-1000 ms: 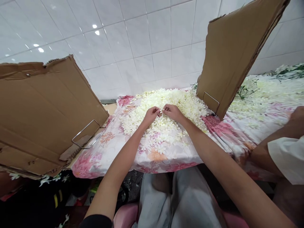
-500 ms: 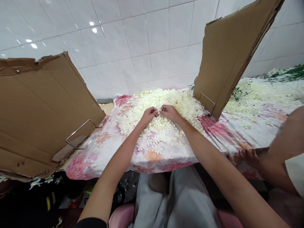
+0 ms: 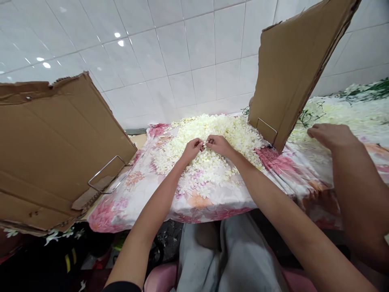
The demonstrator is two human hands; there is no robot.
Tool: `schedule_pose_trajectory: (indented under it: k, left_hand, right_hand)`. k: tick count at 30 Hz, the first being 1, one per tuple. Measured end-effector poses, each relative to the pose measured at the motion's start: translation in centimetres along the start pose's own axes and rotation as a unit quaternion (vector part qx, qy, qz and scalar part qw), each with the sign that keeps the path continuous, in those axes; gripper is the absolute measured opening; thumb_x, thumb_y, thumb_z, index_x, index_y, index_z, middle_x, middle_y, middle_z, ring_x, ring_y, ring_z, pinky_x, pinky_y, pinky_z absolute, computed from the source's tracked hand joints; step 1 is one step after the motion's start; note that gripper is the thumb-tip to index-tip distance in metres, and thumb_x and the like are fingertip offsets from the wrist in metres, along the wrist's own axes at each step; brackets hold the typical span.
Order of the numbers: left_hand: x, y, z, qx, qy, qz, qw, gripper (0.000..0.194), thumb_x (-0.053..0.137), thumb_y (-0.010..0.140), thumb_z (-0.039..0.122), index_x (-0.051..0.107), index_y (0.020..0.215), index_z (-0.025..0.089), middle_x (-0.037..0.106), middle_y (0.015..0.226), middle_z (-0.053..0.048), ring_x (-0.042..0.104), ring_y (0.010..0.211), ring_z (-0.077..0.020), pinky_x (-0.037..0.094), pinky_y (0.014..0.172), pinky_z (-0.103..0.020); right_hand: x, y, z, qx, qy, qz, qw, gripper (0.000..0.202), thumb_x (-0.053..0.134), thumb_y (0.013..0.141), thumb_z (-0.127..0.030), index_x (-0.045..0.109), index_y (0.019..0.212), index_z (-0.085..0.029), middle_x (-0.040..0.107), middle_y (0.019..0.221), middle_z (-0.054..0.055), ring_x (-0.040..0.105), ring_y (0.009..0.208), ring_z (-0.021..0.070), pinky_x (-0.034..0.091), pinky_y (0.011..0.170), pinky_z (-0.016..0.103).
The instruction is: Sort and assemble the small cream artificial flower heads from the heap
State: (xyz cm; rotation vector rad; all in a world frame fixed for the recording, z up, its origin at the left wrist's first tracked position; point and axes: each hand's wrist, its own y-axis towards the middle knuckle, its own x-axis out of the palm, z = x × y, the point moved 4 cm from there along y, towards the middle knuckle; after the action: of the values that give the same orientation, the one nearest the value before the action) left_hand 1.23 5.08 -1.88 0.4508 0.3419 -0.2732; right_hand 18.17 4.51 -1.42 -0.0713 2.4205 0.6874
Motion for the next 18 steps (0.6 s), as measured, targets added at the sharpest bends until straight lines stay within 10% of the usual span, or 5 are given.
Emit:
schedule_pose_trajectory:
  k: [18]
  left_hand:
    - [0.14,-0.32,0.21,-0.006,0.002,0.006,1.0,0.014,0.066,0.092,0.027,0.06,0.083,0.018,0.063,0.072,0.0,0.059,0.066,-0.013,0.047,0.068,-0.027]
  right_hand:
    - [0.17,0.23,0.76,-0.011,0.009,0.006,1.0,0.012,0.064,0.079,-0.03,0.066,0.081,-0.019,0.07,0.075,0.002,0.06,0.068,0.0175,0.04,0.063,0.028]
